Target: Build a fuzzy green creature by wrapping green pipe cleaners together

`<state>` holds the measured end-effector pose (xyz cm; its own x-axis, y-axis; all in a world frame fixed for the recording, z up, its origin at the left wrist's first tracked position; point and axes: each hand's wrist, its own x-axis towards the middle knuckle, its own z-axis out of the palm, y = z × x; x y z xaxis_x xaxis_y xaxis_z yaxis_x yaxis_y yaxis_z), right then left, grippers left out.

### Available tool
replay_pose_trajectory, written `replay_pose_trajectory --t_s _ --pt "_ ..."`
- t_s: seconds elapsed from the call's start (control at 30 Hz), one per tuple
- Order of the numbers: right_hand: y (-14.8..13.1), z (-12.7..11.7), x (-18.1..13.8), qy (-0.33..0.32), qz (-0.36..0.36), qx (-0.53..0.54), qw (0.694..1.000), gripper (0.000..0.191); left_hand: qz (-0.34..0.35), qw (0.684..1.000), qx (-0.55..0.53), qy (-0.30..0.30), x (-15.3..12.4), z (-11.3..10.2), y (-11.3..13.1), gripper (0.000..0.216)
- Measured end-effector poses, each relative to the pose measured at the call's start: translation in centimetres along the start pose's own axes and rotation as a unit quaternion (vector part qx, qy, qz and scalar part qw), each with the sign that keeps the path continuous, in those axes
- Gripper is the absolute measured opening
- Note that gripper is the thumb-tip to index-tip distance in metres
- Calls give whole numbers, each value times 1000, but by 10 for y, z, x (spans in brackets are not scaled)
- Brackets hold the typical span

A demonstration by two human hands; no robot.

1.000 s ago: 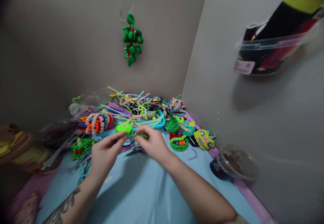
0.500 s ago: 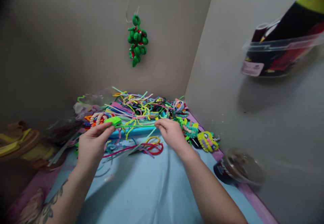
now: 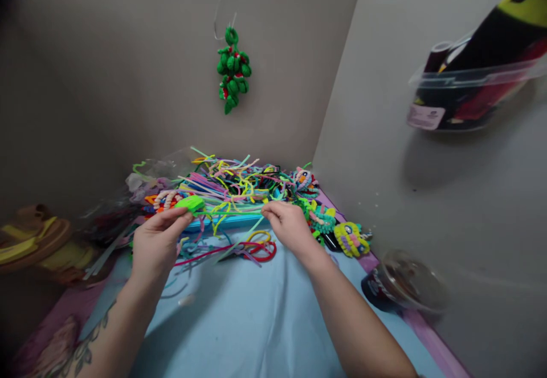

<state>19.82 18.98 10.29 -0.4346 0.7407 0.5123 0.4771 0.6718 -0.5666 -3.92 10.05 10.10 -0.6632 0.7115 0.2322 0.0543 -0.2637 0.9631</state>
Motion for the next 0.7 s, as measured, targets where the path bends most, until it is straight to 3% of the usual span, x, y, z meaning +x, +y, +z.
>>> replay_pose_trajectory --t_s 0.23,0.43,0.57,0.7 --pt "19 -7 4 -20 24 -54 998 17 15 999 -29 -5 8 -2 -2 31" --pt "15 -11 3 -24 25 -69 997 16 29 1000 -2 4 2 2 -3 28" --pt "12 -8 2 -37 -9 -74 996 15 34 999 11 33 0 3 0 26" --pt "17 -7 2 -4 -42 -103 994 12 38 999 0 31 2 2 0 27"
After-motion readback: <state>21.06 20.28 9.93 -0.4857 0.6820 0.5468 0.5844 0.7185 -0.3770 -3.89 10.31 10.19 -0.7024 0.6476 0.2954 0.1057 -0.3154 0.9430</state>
